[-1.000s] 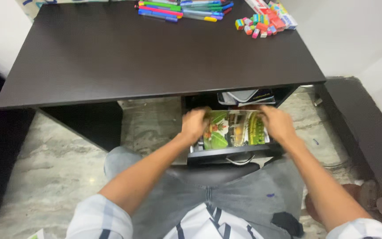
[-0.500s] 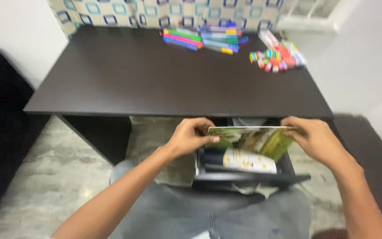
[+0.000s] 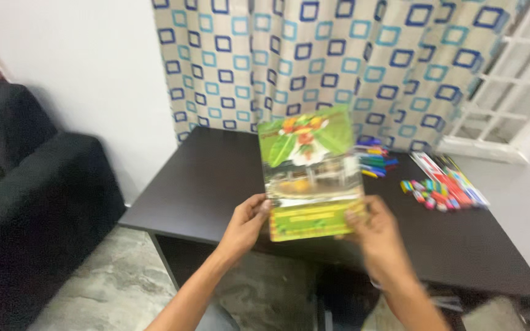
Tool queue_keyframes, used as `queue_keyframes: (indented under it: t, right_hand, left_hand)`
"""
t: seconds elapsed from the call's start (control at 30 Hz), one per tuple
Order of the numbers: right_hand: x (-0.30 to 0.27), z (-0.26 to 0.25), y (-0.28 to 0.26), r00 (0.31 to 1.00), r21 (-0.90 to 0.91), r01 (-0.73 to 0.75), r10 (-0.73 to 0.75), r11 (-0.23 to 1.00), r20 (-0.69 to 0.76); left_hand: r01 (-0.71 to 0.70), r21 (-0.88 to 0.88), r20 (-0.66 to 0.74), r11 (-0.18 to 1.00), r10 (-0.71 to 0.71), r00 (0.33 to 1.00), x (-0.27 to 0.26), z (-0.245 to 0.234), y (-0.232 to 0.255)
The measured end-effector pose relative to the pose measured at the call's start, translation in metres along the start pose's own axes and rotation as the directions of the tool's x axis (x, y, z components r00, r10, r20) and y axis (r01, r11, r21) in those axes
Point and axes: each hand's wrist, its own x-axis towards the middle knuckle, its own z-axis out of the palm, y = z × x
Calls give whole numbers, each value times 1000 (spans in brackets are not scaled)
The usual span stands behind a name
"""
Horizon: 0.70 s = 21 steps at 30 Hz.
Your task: The person sits on the floor and removes books, notebooks, and stationery from a drawer, placing them on a desk. They then arrange the items into neat stacks and piles.
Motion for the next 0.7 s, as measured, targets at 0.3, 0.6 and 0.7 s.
queue_keyframes:
  t: [0.3,0.6,0.7]
  right_hand:
    - [53,179,45,959,-611,98,89,786,268]
    - [111,265,65,885,-877,421,107,232,453]
    - [131,279,82,898,-902,410,114,133,425]
  left_hand:
    - [286,329,-538,900,-70,840,32,-146,-40]
    - [498,624,-665,601,75,743,102,-221,-48]
    - [488,632,-638,602,47,769,122,-234,-48]
